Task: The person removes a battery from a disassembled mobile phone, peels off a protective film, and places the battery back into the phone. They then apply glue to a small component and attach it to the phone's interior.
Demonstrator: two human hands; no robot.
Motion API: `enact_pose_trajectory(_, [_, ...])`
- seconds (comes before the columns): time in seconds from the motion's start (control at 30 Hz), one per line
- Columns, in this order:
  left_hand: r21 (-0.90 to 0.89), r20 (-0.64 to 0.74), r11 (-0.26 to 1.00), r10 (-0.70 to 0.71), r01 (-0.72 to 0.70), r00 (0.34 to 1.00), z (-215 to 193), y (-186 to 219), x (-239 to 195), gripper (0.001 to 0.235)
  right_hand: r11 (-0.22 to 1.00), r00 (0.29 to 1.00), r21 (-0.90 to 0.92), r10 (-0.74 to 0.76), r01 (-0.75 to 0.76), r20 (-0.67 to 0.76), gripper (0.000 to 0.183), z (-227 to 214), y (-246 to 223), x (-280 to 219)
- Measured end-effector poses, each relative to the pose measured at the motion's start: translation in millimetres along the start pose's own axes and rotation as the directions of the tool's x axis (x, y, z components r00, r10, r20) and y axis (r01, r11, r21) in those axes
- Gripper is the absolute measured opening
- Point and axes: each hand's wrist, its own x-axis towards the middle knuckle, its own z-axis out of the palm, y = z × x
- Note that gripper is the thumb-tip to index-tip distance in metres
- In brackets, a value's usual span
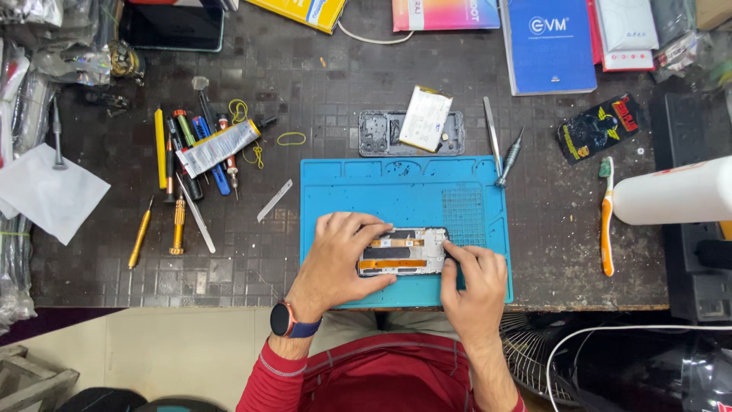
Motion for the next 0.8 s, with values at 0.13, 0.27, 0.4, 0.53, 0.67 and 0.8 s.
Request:
enact_pose_trajectory(0.13, [-0.013, 0.001, 1.000, -0.004, 0.004, 1.000, -2.3, 4.1, 1.2, 0.070, 1.000, 1.000, 0.004, 0.026, -0.026, -0.001, 0.026, -1.7, -3.1, 0.9])
enact_pose_trajectory(0.27, [-0.015, 0.009, 1.000, -0.011, 0.011, 1.000, -4.1, 6.3, 3.5, 0.071, 0.999, 0.999, 0.013, 0.036, -0.036, -0.011, 0.026, -2.9, -4.6, 3.5])
enact_pose_trajectory(0.4, [-0.006, 0.017, 1.000, -0.014, 0.014, 1.000, -3.2, 6.4, 3.3, 0.070, 0.999, 0.999, 0.006, 0.043, -0.043, -0.006, 0.027, -2.6, -3.1, 3.4])
enact_pose_trajectory(0.53, [-0.007, 0.021, 1.000, -0.016, 0.017, 1.000, -2.9, 5.8, 3.8, 0.071, 0.999, 0.999, 0.012, 0.051, -0.051, -0.016, 0.027, -1.5, -3.8, 3.2])
enact_pose_trajectory(0.67, [-0.009, 0.028, 1.000, -0.020, 0.020, 0.999, -2.7, 5.4, 4.3, 0.071, 0.998, 0.998, 0.007, 0.062, -0.062, -0.010, 0.027, -0.7, -2.8, 3.5])
enact_pose_trajectory(0.8, [-0.009, 0.047, 0.999, -0.036, 0.037, 0.998, -3.0, 5.6, 5.2, 0.070, 0.998, 0.998, 0.008, 0.066, -0.066, -0.016, 0.027, -0.3, -2.9, 3.3])
